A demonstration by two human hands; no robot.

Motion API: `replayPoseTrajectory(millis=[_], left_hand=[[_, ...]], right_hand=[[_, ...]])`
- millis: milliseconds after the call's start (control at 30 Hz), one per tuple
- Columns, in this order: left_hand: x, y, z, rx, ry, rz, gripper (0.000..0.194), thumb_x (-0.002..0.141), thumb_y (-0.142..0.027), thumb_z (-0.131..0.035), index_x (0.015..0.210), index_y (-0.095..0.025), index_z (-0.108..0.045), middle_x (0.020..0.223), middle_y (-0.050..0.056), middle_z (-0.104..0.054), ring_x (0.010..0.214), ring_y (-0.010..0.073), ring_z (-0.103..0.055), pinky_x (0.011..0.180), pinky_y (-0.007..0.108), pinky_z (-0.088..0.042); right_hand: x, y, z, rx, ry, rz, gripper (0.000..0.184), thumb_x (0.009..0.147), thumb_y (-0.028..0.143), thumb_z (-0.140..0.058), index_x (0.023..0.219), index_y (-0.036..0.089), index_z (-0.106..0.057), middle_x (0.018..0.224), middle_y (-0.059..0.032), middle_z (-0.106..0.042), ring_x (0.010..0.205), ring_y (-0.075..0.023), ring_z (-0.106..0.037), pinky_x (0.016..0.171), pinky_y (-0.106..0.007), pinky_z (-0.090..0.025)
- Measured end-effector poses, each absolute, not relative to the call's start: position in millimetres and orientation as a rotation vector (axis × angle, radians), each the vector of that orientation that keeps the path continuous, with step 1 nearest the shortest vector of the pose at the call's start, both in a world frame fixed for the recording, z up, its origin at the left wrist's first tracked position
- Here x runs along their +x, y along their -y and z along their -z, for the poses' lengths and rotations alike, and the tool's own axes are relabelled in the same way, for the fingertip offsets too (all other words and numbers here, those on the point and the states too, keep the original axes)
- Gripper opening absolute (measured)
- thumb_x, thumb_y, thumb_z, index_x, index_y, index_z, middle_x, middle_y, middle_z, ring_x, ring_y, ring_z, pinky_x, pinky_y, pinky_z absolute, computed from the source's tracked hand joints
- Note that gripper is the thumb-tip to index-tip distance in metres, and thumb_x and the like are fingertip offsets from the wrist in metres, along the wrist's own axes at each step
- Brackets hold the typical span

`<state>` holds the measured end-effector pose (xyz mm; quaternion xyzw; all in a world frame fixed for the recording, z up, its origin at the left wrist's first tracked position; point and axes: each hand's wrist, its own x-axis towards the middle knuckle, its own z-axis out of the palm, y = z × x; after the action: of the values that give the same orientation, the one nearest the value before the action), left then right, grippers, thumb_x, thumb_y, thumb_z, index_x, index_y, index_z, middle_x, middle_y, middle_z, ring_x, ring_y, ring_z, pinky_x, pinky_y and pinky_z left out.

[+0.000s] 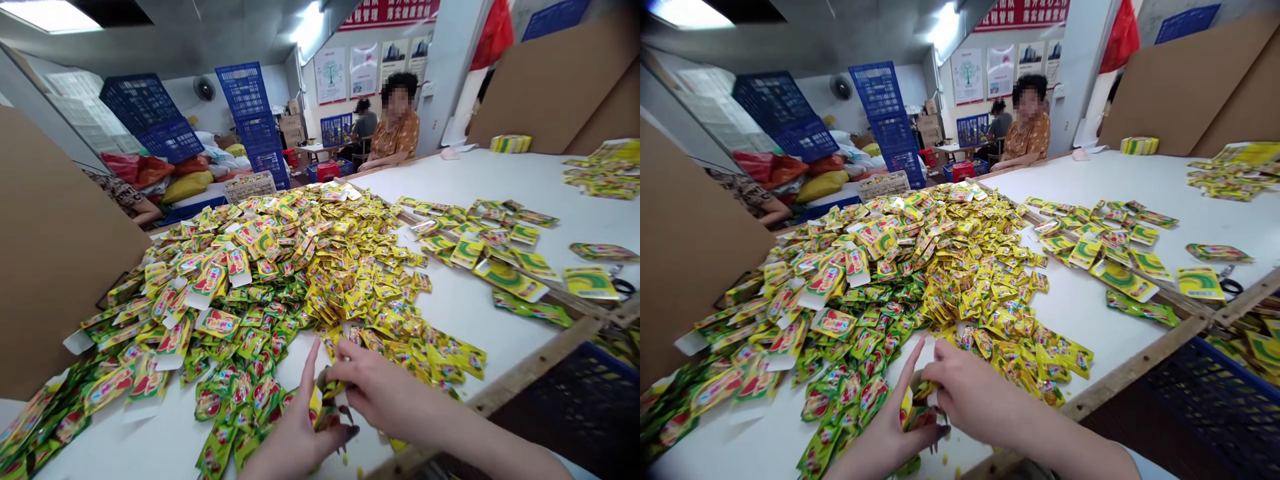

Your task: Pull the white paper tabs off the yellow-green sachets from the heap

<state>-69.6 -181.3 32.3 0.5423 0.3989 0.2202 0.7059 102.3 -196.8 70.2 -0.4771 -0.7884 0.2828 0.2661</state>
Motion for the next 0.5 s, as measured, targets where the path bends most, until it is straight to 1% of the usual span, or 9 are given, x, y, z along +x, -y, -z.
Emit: replayPoseTrajectory(millis=[67,133,167,233,267,300,367,433,500], left_hand=[[-70.8,183.1,-28.5,1.186,-0.872,-0.463,0.107,0.064,-0.017,-0.065,0.138,-0.027,0.012,0.079,-0.003,-0.062,0.059,0.0084,-0.050,0.057,0.021,-0.040],[-73.6,184.0,-25.5,1.144,-0.846,-0.449,0.108,0.064,-0.016,-0.065,0.138,-0.029,0.012,0.078,-0.004,-0.061,0.059,0.0080,-0.049,0.057,0.021,-0.040],[-75.2,184.3,-24.2,1.126,-0.837,-0.436,0.109,0.063,-0.016,-0.066,0.138,-0.029,0.011,0.076,-0.005,-0.061,0.059,0.0078,-0.049,0.057,0.021,-0.040],[-77.1,184.6,-21.3,1.118,-0.818,-0.394,0.112,0.061,-0.016,-0.068,0.138,-0.029,0.012,0.068,-0.006,-0.059,0.056,0.0073,-0.049,0.055,0.020,-0.038],[-77.0,184.6,-19.8,1.122,-0.801,-0.376,0.113,0.061,-0.017,-0.069,0.138,-0.028,0.013,0.065,-0.007,-0.058,0.054,0.0072,-0.048,0.053,0.019,-0.037],[-76.2,184.3,-18.1,1.120,-0.782,-0.369,0.115,0.060,-0.019,-0.070,0.138,-0.028,0.014,0.065,-0.006,-0.059,0.052,0.0071,-0.048,0.052,0.020,-0.037],[-72.4,183.2,-14.3,1.103,-0.757,-0.394,0.116,0.060,-0.022,-0.071,0.137,-0.029,0.016,0.071,-0.005,-0.061,0.053,0.0078,-0.050,0.053,0.021,-0.039],[-66.5,181.7,-9.5,1.104,-0.758,-0.418,0.116,0.061,-0.022,-0.071,0.136,-0.030,0.017,0.076,-0.005,-0.060,0.055,0.0075,-0.050,0.054,0.020,-0.039],[-59.2,180.8,-4.0,1.135,-0.759,-0.384,0.119,0.060,-0.016,-0.070,0.136,-0.028,0.020,0.068,-0.008,-0.056,0.051,0.0057,-0.045,0.051,0.017,-0.034]], right_hand=[[104.0,199.6,-72.3,-1.248,2.165,-0.827,0.041,0.070,-0.003,-0.047,0.097,0.023,-0.062,0.096,-0.0021,-0.057,0.088,-0.0148,-0.056,0.079,-0.025,-0.044],[106.9,202.1,-68.0,-1.229,2.094,-0.895,0.041,0.071,-0.001,-0.048,0.101,0.024,-0.059,0.094,-0.0005,-0.060,0.085,-0.0141,-0.056,0.077,-0.024,-0.045],[108.4,203.2,-63.9,-1.240,2.045,-0.903,0.037,0.072,0.000,-0.049,0.099,0.024,-0.059,0.090,0.0003,-0.061,0.081,-0.0137,-0.057,0.074,-0.024,-0.045],[110.8,205.6,-54.1,-1.252,1.988,-0.873,0.025,0.075,0.004,-0.048,0.086,0.022,-0.062,0.077,0.0011,-0.061,0.070,-0.0131,-0.056,0.066,-0.023,-0.045],[111.7,206.9,-49.6,-1.224,1.999,-0.868,0.024,0.076,0.004,-0.046,0.081,0.021,-0.063,0.074,0.0011,-0.061,0.069,-0.0130,-0.056,0.065,-0.022,-0.045],[112.6,208.2,-46.1,-1.175,2.027,-0.885,0.027,0.076,0.003,-0.044,0.080,0.021,-0.064,0.073,0.0008,-0.062,0.070,-0.0131,-0.057,0.066,-0.022,-0.045],[114.8,211.2,-42.8,-1.072,2.067,-0.974,0.031,0.077,0.004,-0.044,0.090,0.022,-0.065,0.081,-0.0002,-0.065,0.076,-0.0136,-0.059,0.071,-0.022,-0.047],[117.6,214.8,-43.3,-1.071,2.032,-1.018,0.031,0.075,0.006,-0.050,0.097,0.023,-0.064,0.091,-0.0013,-0.065,0.082,-0.0145,-0.061,0.075,-0.023,-0.048],[119.5,219.3,-45.0,-1.152,1.987,-0.993,0.034,0.072,0.003,-0.052,0.095,0.025,-0.064,0.092,-0.0010,-0.065,0.084,-0.0148,-0.062,0.077,-0.023,-0.049]])
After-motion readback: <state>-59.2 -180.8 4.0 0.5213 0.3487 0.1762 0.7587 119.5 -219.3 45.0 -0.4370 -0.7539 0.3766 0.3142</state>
